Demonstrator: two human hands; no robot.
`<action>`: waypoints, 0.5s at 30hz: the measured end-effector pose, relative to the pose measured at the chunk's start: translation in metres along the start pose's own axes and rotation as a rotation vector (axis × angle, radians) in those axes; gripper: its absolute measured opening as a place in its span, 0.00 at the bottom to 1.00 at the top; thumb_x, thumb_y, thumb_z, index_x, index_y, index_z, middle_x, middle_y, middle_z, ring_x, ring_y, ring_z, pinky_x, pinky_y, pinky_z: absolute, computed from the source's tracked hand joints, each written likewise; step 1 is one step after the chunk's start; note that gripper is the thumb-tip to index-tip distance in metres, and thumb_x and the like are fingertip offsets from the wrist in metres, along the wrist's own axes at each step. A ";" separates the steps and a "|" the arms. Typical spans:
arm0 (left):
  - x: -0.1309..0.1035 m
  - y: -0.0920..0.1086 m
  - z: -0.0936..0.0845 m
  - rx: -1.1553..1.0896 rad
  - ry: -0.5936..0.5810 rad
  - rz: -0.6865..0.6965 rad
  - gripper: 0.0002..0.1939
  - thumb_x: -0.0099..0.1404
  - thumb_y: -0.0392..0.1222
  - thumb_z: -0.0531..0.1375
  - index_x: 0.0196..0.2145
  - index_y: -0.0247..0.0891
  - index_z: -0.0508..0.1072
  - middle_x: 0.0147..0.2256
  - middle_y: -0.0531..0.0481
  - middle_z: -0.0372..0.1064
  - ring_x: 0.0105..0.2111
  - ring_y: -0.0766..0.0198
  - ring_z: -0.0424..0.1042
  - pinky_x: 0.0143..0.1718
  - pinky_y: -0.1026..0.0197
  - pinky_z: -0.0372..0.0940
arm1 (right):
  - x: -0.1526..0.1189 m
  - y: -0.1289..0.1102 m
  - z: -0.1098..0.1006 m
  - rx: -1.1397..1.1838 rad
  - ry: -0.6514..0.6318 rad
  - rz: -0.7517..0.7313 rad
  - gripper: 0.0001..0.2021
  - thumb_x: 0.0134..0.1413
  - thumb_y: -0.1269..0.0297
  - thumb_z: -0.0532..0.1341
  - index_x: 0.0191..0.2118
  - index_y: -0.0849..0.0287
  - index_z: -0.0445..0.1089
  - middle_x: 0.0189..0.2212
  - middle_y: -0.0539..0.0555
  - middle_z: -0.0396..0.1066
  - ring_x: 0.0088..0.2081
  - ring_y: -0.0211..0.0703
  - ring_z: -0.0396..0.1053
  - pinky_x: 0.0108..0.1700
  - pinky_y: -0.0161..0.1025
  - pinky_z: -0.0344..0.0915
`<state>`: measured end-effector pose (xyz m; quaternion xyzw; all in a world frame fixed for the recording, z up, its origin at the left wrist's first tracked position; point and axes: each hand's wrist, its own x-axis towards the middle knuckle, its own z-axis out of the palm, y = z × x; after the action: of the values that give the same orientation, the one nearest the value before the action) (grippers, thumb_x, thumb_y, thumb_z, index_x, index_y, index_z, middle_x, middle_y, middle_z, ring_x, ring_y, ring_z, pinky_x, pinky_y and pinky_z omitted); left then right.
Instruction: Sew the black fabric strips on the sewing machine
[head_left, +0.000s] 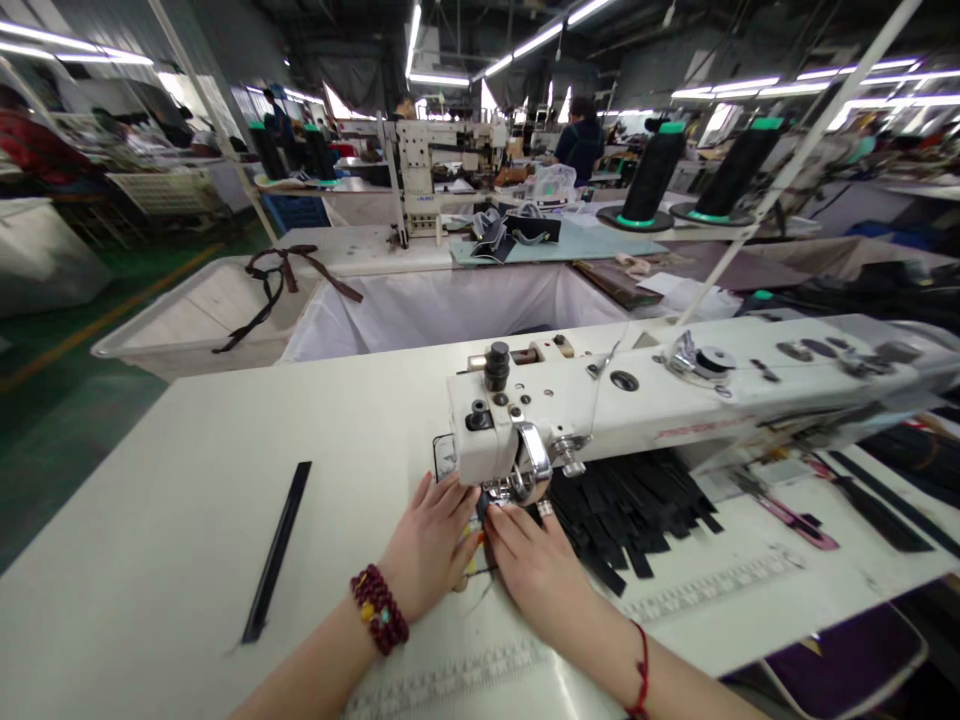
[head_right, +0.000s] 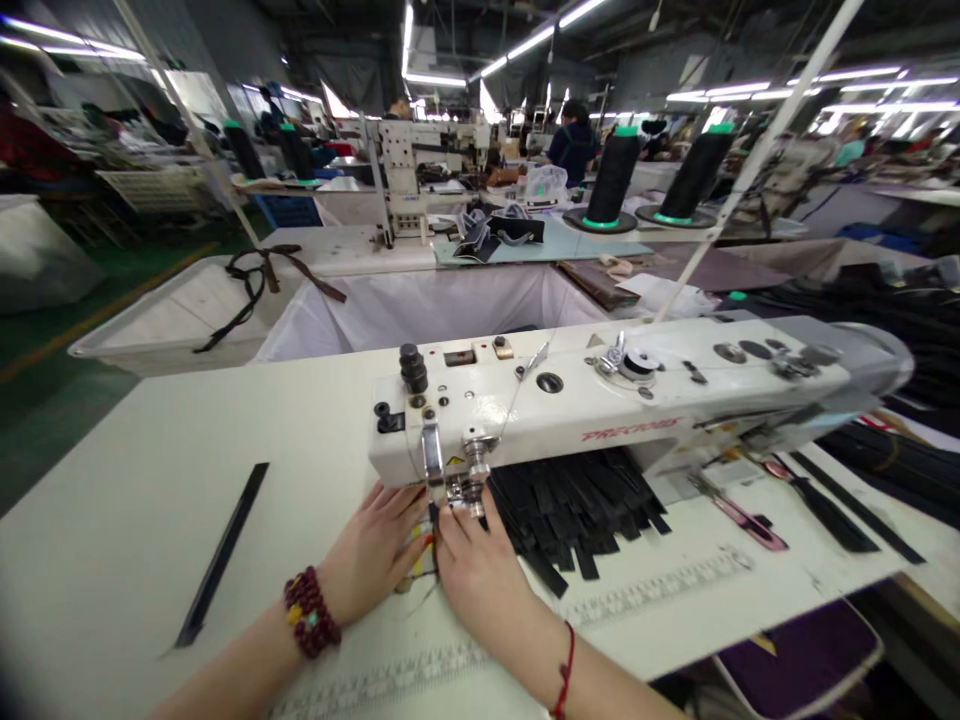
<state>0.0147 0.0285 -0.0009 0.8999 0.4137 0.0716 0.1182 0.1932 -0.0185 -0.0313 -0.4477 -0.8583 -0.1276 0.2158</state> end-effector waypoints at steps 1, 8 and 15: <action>0.000 0.000 0.000 -0.004 0.005 -0.007 0.20 0.67 0.39 0.56 0.56 0.33 0.67 0.55 0.38 0.69 0.59 0.46 0.63 0.62 0.36 0.55 | 0.000 0.001 0.000 0.007 0.003 -0.002 0.10 0.60 0.75 0.57 0.43 0.64 0.75 0.45 0.59 0.74 0.47 0.50 0.68 0.62 0.56 0.53; -0.011 0.006 -0.006 -0.064 0.041 -0.018 0.19 0.65 0.33 0.56 0.54 0.34 0.68 0.55 0.40 0.69 0.58 0.47 0.64 0.64 0.34 0.51 | 0.003 -0.008 -0.008 0.127 0.005 0.039 0.11 0.60 0.77 0.55 0.44 0.64 0.73 0.40 0.58 0.75 0.44 0.48 0.70 0.65 0.55 0.48; -0.084 0.005 -0.008 -0.182 0.168 -0.076 0.09 0.68 0.33 0.52 0.43 0.41 0.67 0.43 0.47 0.70 0.46 0.57 0.71 0.60 0.41 0.58 | -0.018 -0.042 -0.038 0.543 0.022 -0.088 0.10 0.63 0.73 0.55 0.45 0.59 0.70 0.37 0.51 0.76 0.40 0.40 0.72 0.67 0.48 0.50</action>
<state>-0.0375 -0.0373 0.0059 0.8599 0.4478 0.1793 0.1672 0.1776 -0.0706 -0.0078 -0.3343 -0.8773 0.0930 0.3315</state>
